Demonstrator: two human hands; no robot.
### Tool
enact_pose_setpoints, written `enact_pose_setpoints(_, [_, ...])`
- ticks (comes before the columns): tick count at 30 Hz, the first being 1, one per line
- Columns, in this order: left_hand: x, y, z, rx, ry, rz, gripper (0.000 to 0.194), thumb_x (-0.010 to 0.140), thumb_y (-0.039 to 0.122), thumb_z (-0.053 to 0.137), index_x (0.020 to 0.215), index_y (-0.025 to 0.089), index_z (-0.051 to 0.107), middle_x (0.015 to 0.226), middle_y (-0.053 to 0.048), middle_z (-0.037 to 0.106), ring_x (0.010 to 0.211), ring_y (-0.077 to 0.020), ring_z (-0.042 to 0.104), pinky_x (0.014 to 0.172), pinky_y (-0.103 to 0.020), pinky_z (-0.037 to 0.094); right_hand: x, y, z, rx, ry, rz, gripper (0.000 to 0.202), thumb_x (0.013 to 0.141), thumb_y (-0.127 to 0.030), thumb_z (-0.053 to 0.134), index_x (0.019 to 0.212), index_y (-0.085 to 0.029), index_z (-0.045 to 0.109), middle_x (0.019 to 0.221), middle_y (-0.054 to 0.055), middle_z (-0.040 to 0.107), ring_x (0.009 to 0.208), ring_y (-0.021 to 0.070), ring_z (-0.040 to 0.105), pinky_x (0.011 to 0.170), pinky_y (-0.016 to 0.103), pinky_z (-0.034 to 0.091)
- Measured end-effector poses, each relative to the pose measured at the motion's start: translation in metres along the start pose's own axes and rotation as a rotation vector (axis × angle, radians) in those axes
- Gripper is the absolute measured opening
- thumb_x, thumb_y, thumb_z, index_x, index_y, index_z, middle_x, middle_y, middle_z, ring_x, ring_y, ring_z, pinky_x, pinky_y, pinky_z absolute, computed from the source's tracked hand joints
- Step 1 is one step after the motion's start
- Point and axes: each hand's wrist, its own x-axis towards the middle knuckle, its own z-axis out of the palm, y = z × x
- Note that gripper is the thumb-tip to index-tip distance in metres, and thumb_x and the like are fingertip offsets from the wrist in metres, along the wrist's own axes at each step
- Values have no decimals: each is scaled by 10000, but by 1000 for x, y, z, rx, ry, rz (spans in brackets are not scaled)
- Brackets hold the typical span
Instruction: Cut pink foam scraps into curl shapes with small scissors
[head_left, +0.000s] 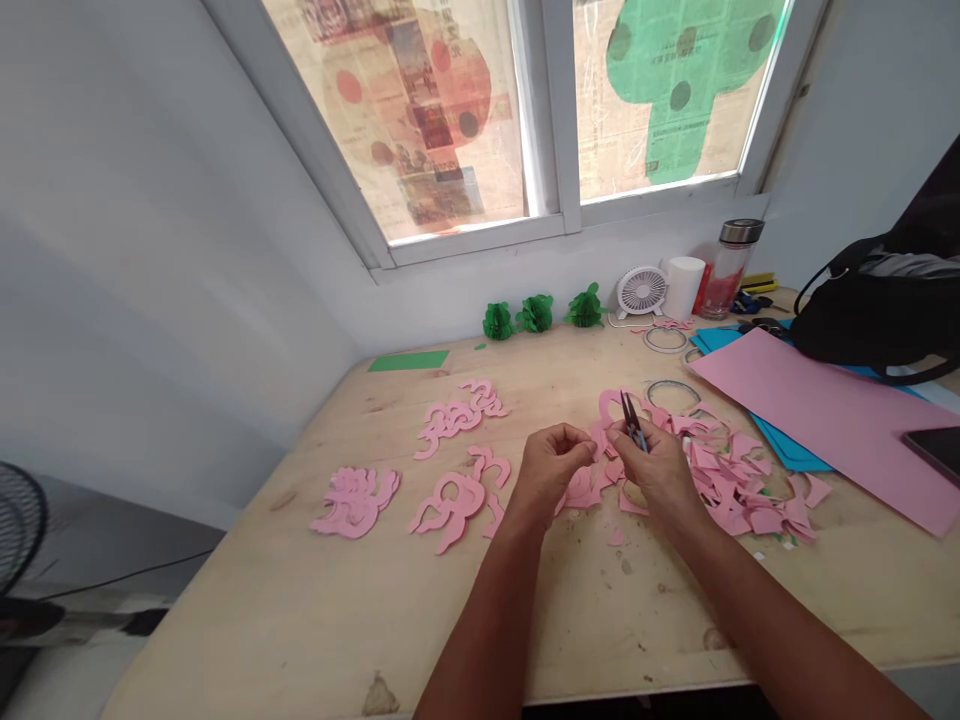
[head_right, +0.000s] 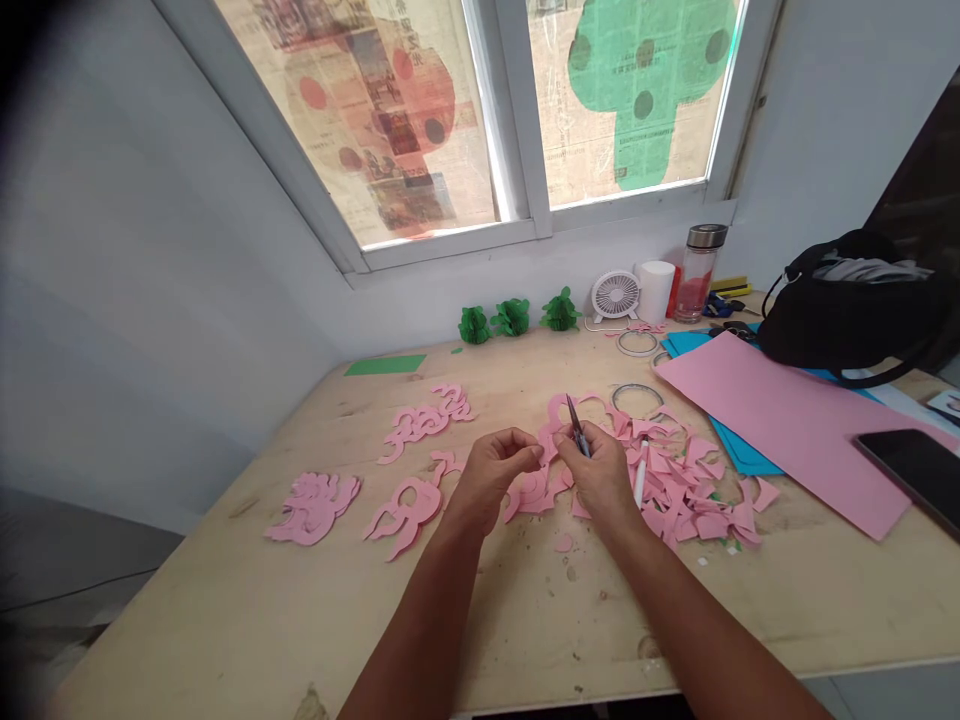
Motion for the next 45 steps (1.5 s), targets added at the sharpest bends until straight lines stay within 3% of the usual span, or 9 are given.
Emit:
enact_pose_setpoints(3, [2,-1,0,-56,81,31,109,598,225,674,610,137,610,581,-2,561,566,-89,496,598,-211,400,-4,-3,1,50,-36,-4,321,708,-495,584,755,-179,557,485,-68,319,412,82,253,388,225,168])
enact_pose_setpoints(6, [4,-3,-1,-125,139,66,121,614,242,670,629,141,605,582,5,556,574,-89,504,618,-219,407,-9,-3,4,128,-152,1,358,764,-531,501,750,-178,556,459,-72,300,398,81,240,385,224,161])
enact_pose_setpoints(11, [4,-7,0,-234,197,90,132,623,248,666,651,142,592,605,11,559,570,-91,517,636,-248,428,-15,4,13,176,-289,94,404,772,-556,482,713,-161,545,440,-71,327,374,62,227,379,218,141])
enact_pose_setpoints(31, [-4,2,11,-186,235,120,103,629,206,625,613,126,562,507,25,524,477,-80,495,583,-241,428,-15,9,14,241,-306,101,392,818,-512,474,727,-140,561,415,-83,312,358,40,202,377,207,112])
enact_pose_setpoints(45, [-3,-4,12,-172,196,165,114,643,216,625,616,129,557,488,28,504,463,-85,485,556,-240,417,-15,8,15,243,-280,114,380,814,-497,493,708,-139,560,400,-84,308,348,39,205,369,204,108])
